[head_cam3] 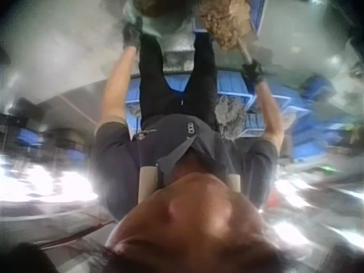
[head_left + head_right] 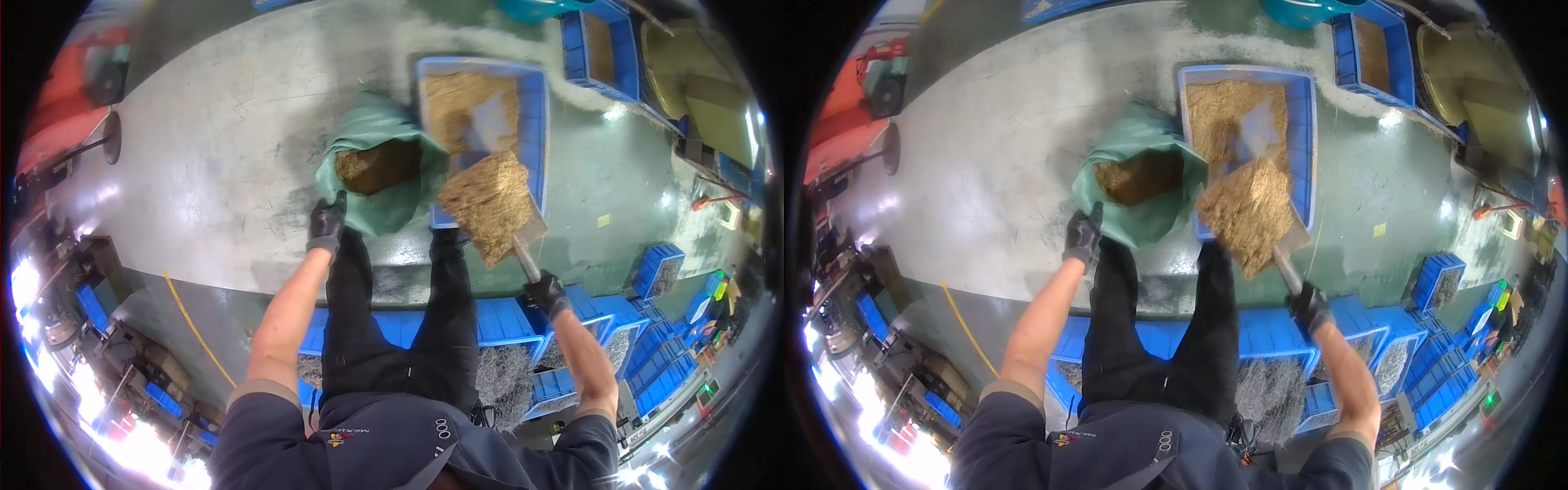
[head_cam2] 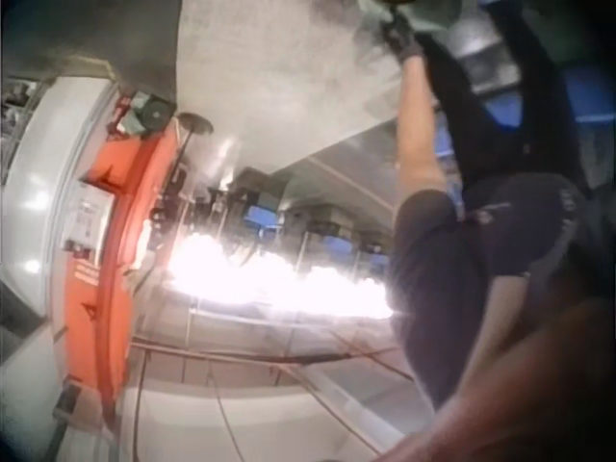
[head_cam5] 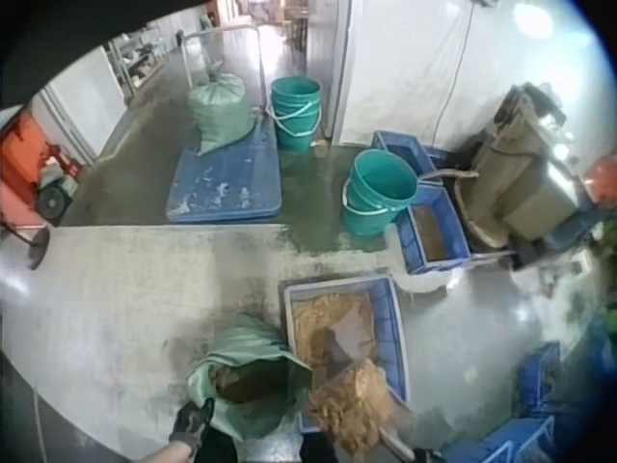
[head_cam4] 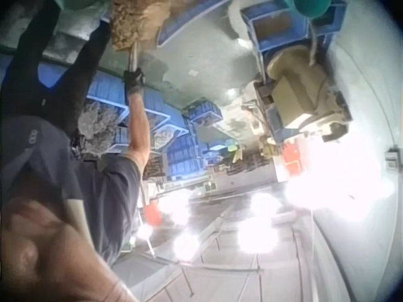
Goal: Shoveling industrial material into a bag and then loading it into a processing machine.
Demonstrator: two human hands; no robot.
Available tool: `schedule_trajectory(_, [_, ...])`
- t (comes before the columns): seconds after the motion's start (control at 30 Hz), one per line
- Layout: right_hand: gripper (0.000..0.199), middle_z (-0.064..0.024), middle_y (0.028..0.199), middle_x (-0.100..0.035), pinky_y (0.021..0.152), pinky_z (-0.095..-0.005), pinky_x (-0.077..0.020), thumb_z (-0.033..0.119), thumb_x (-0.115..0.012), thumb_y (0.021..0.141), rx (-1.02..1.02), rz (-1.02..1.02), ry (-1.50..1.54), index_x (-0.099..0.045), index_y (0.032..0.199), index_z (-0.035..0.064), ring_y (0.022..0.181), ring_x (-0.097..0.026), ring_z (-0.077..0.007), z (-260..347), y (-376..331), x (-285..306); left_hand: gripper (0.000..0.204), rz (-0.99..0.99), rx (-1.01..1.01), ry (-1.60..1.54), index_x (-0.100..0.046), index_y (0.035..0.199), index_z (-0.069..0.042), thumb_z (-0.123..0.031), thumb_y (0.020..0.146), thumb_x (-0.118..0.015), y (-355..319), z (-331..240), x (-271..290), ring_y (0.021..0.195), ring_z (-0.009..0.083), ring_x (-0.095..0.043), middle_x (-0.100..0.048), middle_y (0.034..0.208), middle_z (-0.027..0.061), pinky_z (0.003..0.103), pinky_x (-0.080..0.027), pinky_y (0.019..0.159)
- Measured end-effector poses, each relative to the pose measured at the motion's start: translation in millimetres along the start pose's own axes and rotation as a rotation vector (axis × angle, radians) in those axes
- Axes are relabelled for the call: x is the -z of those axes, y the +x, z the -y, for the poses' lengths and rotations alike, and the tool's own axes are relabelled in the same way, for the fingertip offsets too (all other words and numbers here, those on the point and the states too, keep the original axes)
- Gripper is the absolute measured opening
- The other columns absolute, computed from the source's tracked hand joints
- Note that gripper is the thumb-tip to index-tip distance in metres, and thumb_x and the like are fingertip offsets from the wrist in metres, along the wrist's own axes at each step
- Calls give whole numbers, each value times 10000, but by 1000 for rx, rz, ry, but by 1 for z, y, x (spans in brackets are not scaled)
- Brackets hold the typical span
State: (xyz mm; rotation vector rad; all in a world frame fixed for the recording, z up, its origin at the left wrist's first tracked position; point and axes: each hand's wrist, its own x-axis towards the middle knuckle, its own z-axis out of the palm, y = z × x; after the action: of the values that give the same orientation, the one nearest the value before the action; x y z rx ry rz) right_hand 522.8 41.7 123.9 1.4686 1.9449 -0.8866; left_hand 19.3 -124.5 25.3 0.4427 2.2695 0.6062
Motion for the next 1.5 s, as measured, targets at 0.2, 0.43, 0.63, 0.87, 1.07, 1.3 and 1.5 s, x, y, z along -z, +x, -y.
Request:
schedule_trajectory(0.2, [257,-145,620,-652,560,-381,-542,229,-654,808,-205,269,299,-631,952,18,573,-679,-249,75,-23,-32,435,-6,-108,66,-673,1004,-36,-442,890,-565,-10,1,-4,923,403,-620,-669,972,215,436,-487,820])
schedule_trajectory(0.43, [122,-117,633,-637,452,-358,-478,87,-672,770,-281,575,225,-641,772,-30,506,-613,-196,193,63,-9,247,90,-403,122,-689,886,-60,-265,855,-554,-19,11,-14,883,363,-625,-675,905,179,434,-490,793])
schedule_trajectory(0.63, [192,-75,520,-495,397,-338,-376,23,-651,745,-493,808,419,-528,602,61,443,-486,-169,238,54,25,297,166,-467,229,-694,912,-59,-299,894,-520,-12,54,-14,934,361,-615,-673,956,171,426,-481,837])
schedule_trajectory(0.87, [204,-140,676,-667,522,-349,-512,209,-660,783,13,229,-501,-689,841,15,569,-654,-203,202,47,40,390,365,-233,185,-670,1046,-67,-398,921,-506,-17,19,10,1046,331,-587,-654,1072,180,416,-444,922])
schedule_trajectory(1.07, [326,-183,821,-697,703,-396,-549,296,-621,795,-304,546,-306,-694,965,27,771,-699,-289,206,46,35,354,215,-463,407,-663,1010,-29,-349,912,-547,-8,117,-9,1005,313,-603,-666,1027,172,404,-451,910])
schedule_trajectory(1.3, [289,-184,695,-674,494,-367,-531,214,-644,848,-435,492,61,-650,972,-47,537,-662,-250,74,-10,24,229,280,-453,-6,-642,991,-23,-229,892,-630,-2,87,-16,808,300,-626,-662,911,175,390,-462,705])
schedule_trajectory(1.5, [347,-207,1024,-674,769,-418,-547,176,-580,850,-484,431,-184,-603,1165,33,891,-685,-348,28,38,13,309,359,-165,-142,-527,1248,9,-100,960,-495,-3,-21,59,1119,231,-572,-605,1197,150,385,-453,978])
